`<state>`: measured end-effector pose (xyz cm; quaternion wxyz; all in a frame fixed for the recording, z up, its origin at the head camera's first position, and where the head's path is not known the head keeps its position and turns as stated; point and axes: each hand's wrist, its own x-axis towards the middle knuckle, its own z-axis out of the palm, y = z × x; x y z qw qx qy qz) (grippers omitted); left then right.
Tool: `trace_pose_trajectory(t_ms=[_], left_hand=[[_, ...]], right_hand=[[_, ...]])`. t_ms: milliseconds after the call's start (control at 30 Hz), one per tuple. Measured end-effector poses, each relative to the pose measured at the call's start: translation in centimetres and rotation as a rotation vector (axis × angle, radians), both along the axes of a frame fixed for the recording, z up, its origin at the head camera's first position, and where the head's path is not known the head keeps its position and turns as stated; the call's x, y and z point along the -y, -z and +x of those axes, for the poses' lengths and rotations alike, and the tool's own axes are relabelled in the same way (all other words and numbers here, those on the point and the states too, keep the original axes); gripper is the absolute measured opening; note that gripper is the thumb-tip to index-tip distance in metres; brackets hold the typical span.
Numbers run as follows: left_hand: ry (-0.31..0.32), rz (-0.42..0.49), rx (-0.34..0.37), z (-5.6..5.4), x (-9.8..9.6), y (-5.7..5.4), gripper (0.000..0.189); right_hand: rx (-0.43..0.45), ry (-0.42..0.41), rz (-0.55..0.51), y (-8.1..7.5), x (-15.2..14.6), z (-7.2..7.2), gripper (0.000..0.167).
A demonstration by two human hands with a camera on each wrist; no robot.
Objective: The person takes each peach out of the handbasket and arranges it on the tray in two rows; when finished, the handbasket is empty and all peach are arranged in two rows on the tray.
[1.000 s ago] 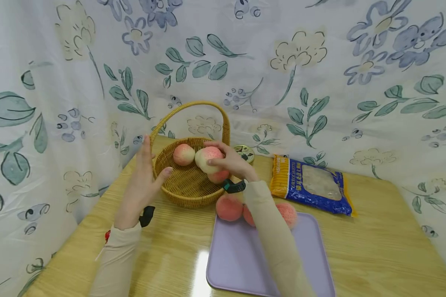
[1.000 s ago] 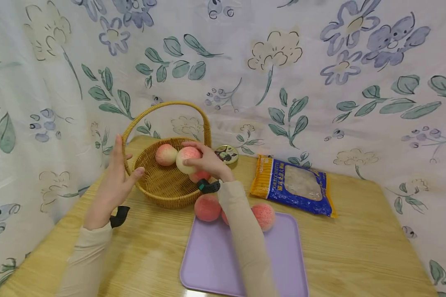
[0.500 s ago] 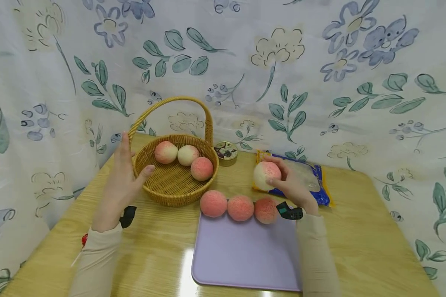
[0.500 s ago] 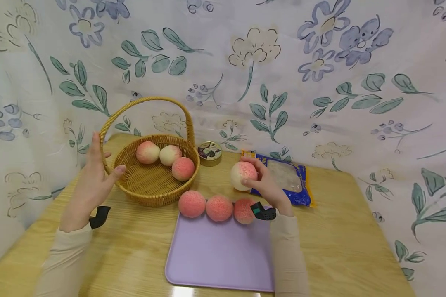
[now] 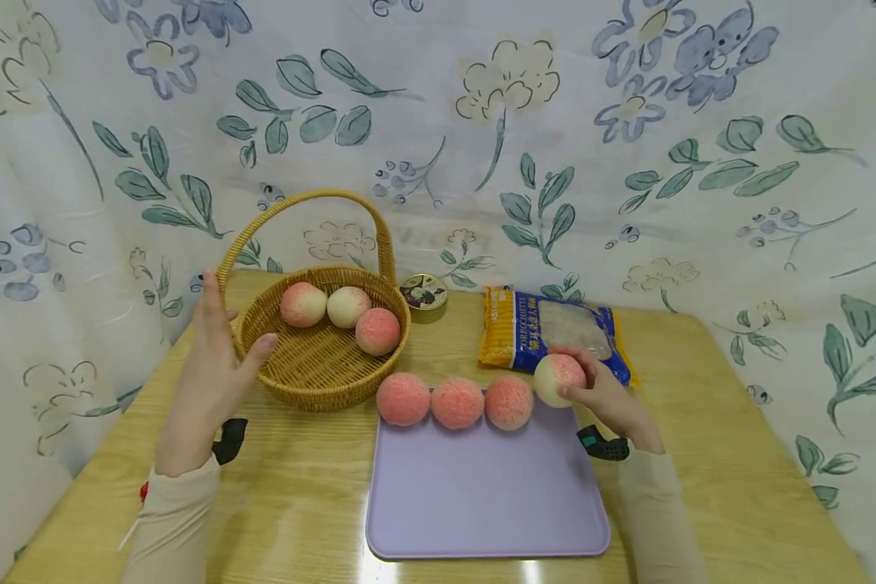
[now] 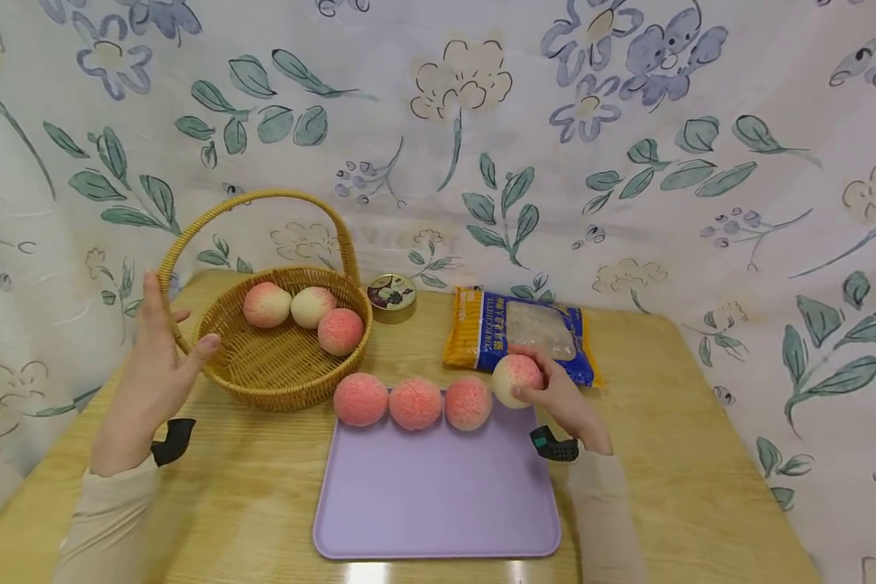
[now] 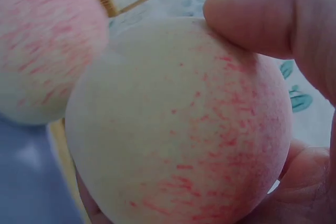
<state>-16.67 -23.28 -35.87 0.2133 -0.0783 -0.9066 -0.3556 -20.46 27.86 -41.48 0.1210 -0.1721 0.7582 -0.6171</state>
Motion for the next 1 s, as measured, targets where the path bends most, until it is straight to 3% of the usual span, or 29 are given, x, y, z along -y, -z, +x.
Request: trace_pose_trajectory(t_ms=[167,333,533,700,867,1000], left_hand=[[0.005,0.0,-0.029,-0.2,0.0,0.0,0.091],[0.019,0.0,-0.014,-0.4,-0.4,-0.2,0.092],[0.004,-0.01,0.011,-0.3,-0.5,-0.1,0.092],[-0.005,-0.006,-0.005,-0.3,-0.5,0.0,0.091],[0.0,0.0,-0.006,-0.2,-0.5,0.1,0.092],[-0.003,-0.003,-0.011,0.1,-0.3,-0.1,0.092]], right_hand=[[0.022,-0.015,0.008,0.9,-0.3,0.2,0.06],[0.041,-0.007,-0.026,1.5,-0.5,0.3,0.058],[0.138,-0.015,0.006,2.4,-1.1,0.5,0.059],[0.197,-0.03,0.101,2.1,-0.9,0.6,0.066],[0.263,-0.037,0.146,1.3,-1.0,1.0,0.06],[0.295,0.004,0.177,0.9,-0.7,1.3,0.057]])
